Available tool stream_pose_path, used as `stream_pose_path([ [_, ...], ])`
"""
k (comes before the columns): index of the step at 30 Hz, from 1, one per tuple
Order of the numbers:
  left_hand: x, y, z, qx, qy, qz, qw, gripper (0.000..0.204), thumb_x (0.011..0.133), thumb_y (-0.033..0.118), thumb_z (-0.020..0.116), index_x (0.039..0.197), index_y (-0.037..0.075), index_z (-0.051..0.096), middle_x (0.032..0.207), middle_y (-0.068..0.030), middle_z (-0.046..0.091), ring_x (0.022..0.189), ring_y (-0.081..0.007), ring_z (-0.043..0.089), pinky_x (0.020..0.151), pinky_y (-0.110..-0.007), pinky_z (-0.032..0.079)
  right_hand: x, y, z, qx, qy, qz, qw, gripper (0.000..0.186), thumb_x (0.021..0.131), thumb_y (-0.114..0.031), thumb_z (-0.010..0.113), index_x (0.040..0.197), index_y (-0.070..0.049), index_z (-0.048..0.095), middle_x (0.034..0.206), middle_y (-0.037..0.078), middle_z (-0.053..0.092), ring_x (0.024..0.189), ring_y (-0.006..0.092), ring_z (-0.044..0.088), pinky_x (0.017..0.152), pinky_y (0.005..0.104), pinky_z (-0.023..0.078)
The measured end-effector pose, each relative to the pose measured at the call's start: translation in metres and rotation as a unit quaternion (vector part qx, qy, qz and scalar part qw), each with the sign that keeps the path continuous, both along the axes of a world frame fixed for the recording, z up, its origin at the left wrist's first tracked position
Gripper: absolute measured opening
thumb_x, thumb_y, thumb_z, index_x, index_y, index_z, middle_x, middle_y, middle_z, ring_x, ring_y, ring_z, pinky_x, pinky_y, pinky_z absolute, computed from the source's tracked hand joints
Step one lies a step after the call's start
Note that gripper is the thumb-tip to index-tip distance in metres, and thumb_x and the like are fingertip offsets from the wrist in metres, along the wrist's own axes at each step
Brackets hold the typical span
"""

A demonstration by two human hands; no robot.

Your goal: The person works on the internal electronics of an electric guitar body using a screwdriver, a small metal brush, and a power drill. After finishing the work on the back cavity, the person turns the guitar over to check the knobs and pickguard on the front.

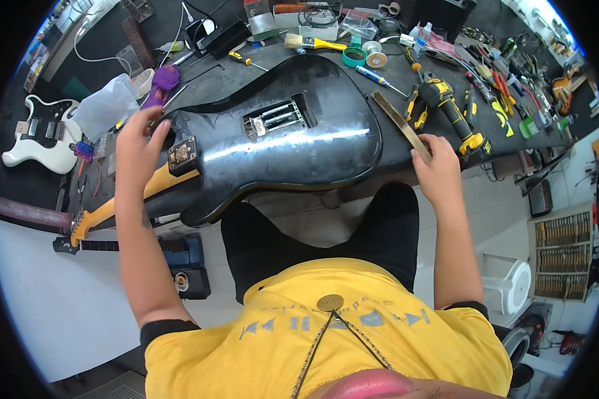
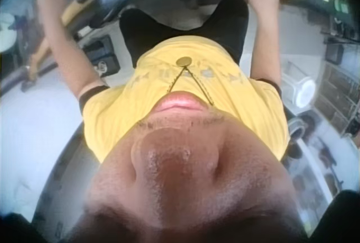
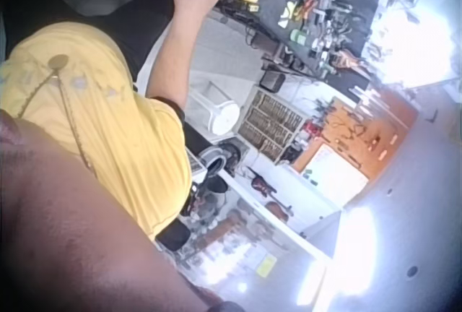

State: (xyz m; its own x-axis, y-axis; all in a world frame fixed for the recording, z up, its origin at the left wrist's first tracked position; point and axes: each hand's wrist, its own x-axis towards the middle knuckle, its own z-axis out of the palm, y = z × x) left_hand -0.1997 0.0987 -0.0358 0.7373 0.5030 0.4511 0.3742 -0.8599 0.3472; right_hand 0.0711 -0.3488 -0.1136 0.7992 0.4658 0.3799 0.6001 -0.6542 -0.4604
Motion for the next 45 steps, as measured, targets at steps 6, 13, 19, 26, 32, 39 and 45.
stream_pose_path([
  [6,-0.060,-0.021,-0.057,-0.035,-0.196,0.079,0.977,0.017,0.096,0.008,0.068,0.112,0.001,0.069,0.105,-0.0075,0.070,0.086,-0.0171,0.060,0.078,-0.031,0.048,0.007,0.021,-0.009,0.010,-0.072,-0.014,0.997,0.027,0.088,-0.014,0.074,0.112,-0.003,0.071,0.104,0.016,0.065,0.097,0.0372,0.065,0.086,0.0457,0.054],
  [13,-0.064,-0.017,-0.111,-0.028,-0.244,0.109,0.963,0.013,0.099,0.005,0.063,0.110,-0.001,0.068,0.105,-0.0081,0.068,0.095,-0.0190,0.063,0.083,-0.031,0.051,0.068,0.024,0.033,-0.061,-0.244,-0.032,0.967,0.043,0.085,-0.019,0.075,0.124,-0.004,0.063,0.110,0.016,0.066,0.109,0.0377,0.061,0.093,0.0467,0.052],
  [19,-0.061,-0.006,-0.133,0.089,-0.246,0.144,0.954,0.012,0.096,0.003,0.063,0.107,-0.002,0.067,0.104,-0.0131,0.068,0.088,-0.0269,0.066,0.075,-0.034,0.054,0.144,0.014,0.050,-0.308,0.114,-0.158,0.931,0.057,0.085,-0.029,0.069,0.130,0.002,0.055,0.128,0.029,0.067,0.120,0.0425,0.065,0.103,0.0483,0.052],
  [26,-0.059,-0.017,-0.115,0.108,-0.218,0.130,0.961,0.012,0.088,-0.001,0.065,0.100,0.000,0.065,0.097,-0.0149,0.066,0.086,-0.0324,0.063,0.079,-0.041,0.051,0.106,-0.021,0.078,-0.024,-0.109,-0.126,0.986,0.049,0.085,-0.020,0.078,0.125,0.004,0.063,0.117,0.026,0.072,0.113,0.0355,0.071,0.094,0.0468,0.054],
  [32,-0.060,-0.015,-0.114,-0.027,-0.279,0.156,0.947,0.013,0.092,0.001,0.066,0.105,0.001,0.066,0.098,-0.0077,0.067,0.086,-0.0187,0.062,0.079,-0.032,0.050,0.080,-0.042,0.147,0.356,0.097,0.021,0.929,0.025,0.089,-0.014,0.077,0.105,0.003,0.068,0.085,0.006,0.066,0.072,0.0153,0.061,0.065,0.0283,0.049],
  [39,0.041,-0.059,0.049,-0.083,-0.173,-0.287,0.939,0.036,0.102,0.014,0.061,0.136,0.002,0.060,0.124,-0.0123,0.068,0.114,-0.0196,0.065,0.102,-0.032,0.048,0.031,0.033,0.166,0.214,0.410,0.240,0.853,0.042,0.084,-0.018,0.072,0.116,0.007,0.062,0.090,0.011,0.064,0.058,0.0124,0.053,0.049,0.0263,0.043],
  [45,0.121,-0.107,0.106,-0.186,-0.001,-0.427,0.885,0.042,0.101,0.025,0.062,0.137,0.004,0.057,0.114,-0.0195,0.065,0.106,-0.0310,0.062,0.098,-0.043,0.048,-0.009,0.091,0.170,0.251,0.512,0.225,0.790,0.036,0.091,-0.017,0.070,0.119,0.004,0.063,0.091,0.010,0.068,0.059,0.0140,0.059,0.051,0.0271,0.050],
])
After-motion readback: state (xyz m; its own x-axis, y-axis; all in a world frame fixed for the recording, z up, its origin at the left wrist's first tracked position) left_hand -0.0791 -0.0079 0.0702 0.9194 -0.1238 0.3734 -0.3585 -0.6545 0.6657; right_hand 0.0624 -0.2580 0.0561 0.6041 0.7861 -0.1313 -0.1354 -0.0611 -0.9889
